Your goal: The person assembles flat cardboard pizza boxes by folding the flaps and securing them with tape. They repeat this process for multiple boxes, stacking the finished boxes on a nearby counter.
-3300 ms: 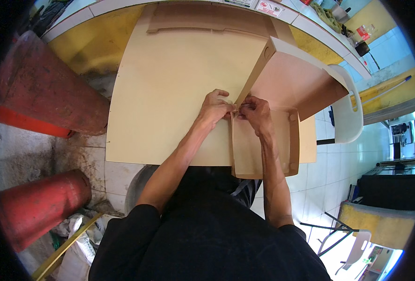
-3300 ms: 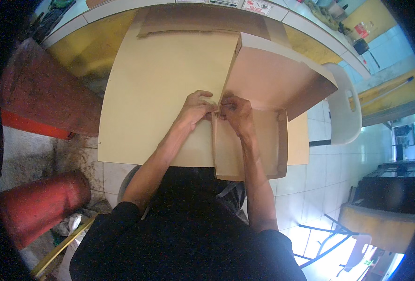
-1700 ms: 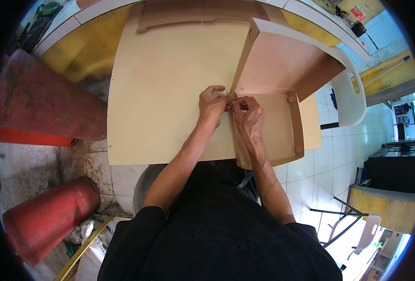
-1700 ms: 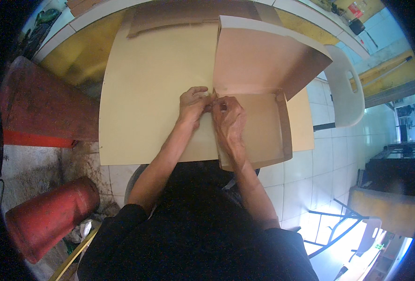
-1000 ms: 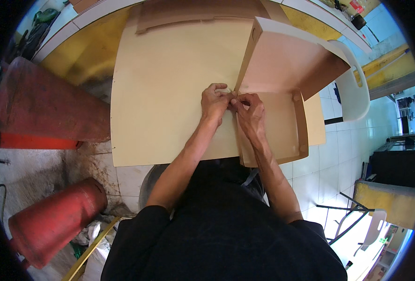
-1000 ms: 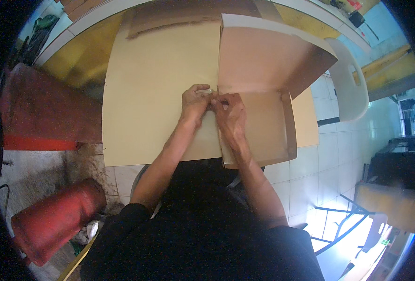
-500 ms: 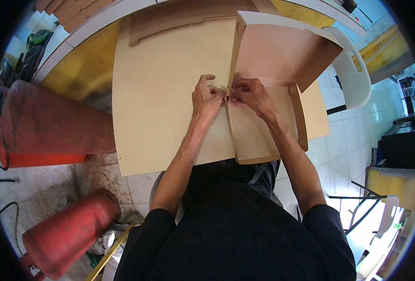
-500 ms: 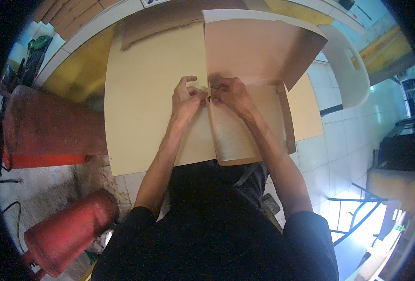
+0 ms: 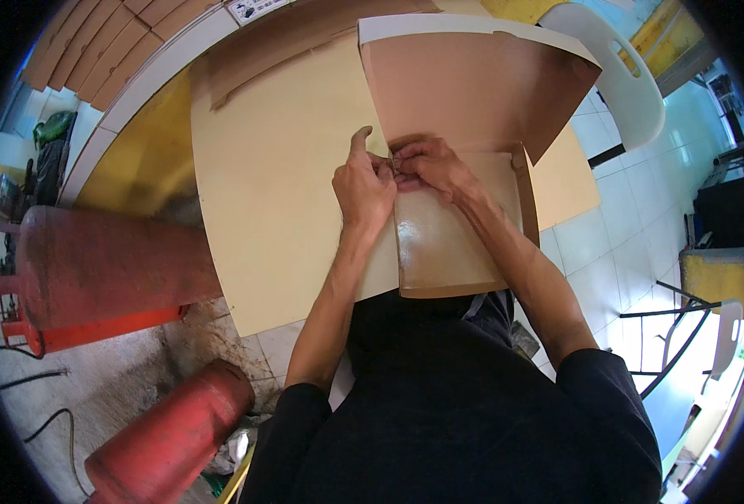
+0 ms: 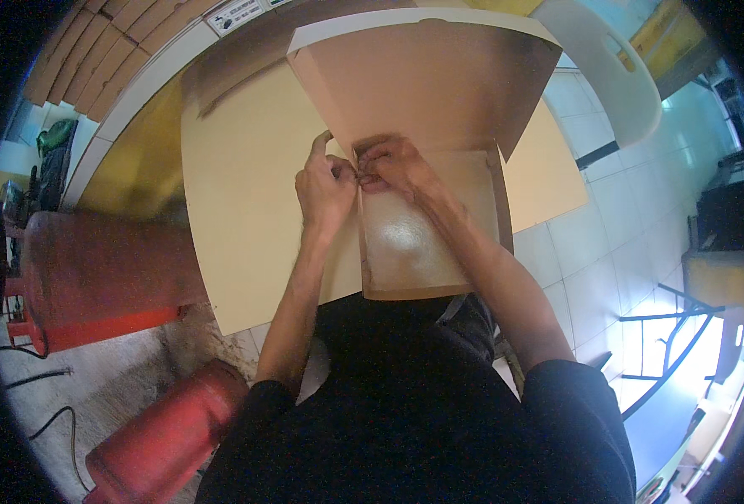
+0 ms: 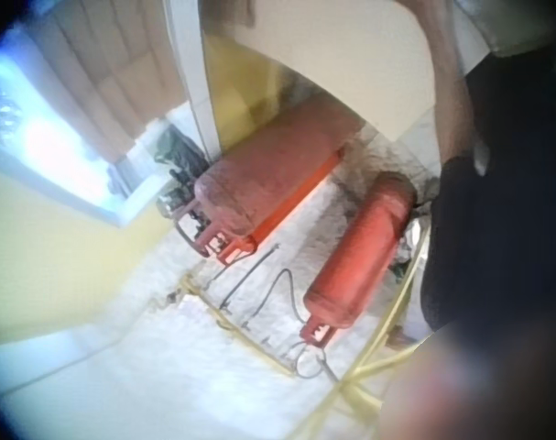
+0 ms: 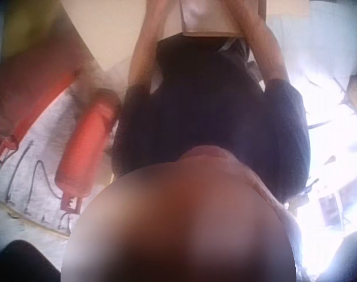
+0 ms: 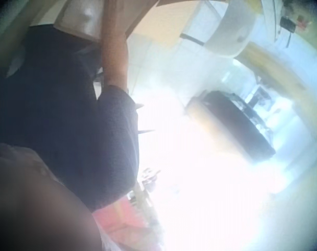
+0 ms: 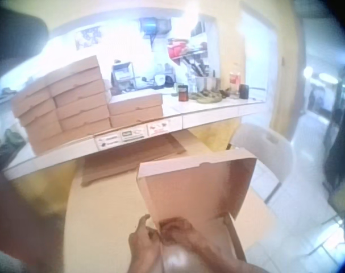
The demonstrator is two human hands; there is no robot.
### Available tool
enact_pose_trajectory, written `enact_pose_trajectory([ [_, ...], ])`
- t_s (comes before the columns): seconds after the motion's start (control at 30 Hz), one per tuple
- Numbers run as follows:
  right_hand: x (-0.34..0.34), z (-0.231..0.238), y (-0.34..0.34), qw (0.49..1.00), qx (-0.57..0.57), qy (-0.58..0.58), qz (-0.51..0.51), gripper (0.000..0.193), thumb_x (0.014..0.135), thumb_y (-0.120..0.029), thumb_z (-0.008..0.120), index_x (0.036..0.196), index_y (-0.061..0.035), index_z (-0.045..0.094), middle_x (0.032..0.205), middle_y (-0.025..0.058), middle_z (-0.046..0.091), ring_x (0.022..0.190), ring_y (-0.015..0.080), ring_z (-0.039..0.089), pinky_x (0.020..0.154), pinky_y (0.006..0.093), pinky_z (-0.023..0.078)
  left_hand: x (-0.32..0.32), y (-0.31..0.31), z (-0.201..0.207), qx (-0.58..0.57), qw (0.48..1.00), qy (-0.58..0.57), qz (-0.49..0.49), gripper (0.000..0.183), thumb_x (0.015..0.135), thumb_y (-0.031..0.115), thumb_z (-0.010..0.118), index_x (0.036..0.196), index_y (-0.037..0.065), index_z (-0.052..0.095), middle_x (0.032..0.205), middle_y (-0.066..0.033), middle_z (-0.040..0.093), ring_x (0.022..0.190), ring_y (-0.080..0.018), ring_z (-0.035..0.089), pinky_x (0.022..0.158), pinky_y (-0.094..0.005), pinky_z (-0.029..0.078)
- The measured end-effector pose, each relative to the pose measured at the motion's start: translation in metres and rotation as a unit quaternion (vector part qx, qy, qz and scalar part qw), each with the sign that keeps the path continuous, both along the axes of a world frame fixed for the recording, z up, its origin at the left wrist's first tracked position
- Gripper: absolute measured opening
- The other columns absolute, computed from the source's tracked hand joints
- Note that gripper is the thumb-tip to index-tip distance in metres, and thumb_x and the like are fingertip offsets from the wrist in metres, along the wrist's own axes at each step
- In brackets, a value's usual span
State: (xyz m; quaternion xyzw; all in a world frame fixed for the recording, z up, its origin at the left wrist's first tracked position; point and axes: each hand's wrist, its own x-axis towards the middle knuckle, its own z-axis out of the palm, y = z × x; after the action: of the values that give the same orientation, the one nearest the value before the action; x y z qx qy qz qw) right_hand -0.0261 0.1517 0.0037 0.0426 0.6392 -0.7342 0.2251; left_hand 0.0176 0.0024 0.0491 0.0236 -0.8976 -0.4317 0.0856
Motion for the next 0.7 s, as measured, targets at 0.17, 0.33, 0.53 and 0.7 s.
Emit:
enact_pose_trajectory([
  [0.17,0.0,0.017,-0.008,0.962,0.249,0.075,0.08,0.023,0.091,-0.008,0.066,0.102,0.0113,0.068,0.093,0.0273,0.073,0.076,0.0253,0.075,0.067,0.0357,0.062,0.015,0.006,0.002,-0.01,0.999,-0.023,-0.035,0.076,0.085,-0.001,0.065,0.153,-0.005,0.032,0.099,-0.0202,0.076,0.083,-0.0328,0.076,0.08,-0.0404,0.059],
  [0.33,0.027,0.02,0.004,0.896,0.33,0.298,-0.005,0.023,0.092,-0.015,0.067,0.095,0.0074,0.071,0.089,0.0242,0.073,0.077,0.0331,0.072,0.074,0.0394,0.059,0.012,-0.004,0.007,0.078,0.992,-0.073,-0.067,0.094,0.082,0.012,0.076,0.159,0.007,0.021,0.13,-0.0268,0.062,0.116,-0.0382,0.066,0.095,-0.0463,0.054],
  [0.53,0.116,0.1,0.131,0.912,0.383,0.139,-0.04,0.03,0.095,-0.028,0.074,0.082,-0.0015,0.077,0.064,0.0077,0.069,0.052,0.0114,0.063,0.05,0.0282,0.049,-0.001,-0.015,0.026,0.112,0.986,-0.048,-0.115,0.089,0.081,0.016,0.084,0.155,0.006,0.035,0.141,-0.0245,0.055,0.123,-0.0346,0.06,0.097,-0.0453,0.054],
  [0.7,0.094,0.075,0.16,0.78,0.465,0.352,-0.226,0.025,0.094,-0.017,0.072,0.111,0.0014,0.07,0.088,0.008,0.074,0.055,0.0099,0.059,0.05,0.0274,0.044,-0.041,-0.02,0.04,0.133,0.966,-0.078,-0.208,0.051,0.087,0.01,0.074,0.133,-0.002,0.058,0.12,-0.0194,0.067,0.109,-0.0237,0.063,0.086,-0.0405,0.056],
])
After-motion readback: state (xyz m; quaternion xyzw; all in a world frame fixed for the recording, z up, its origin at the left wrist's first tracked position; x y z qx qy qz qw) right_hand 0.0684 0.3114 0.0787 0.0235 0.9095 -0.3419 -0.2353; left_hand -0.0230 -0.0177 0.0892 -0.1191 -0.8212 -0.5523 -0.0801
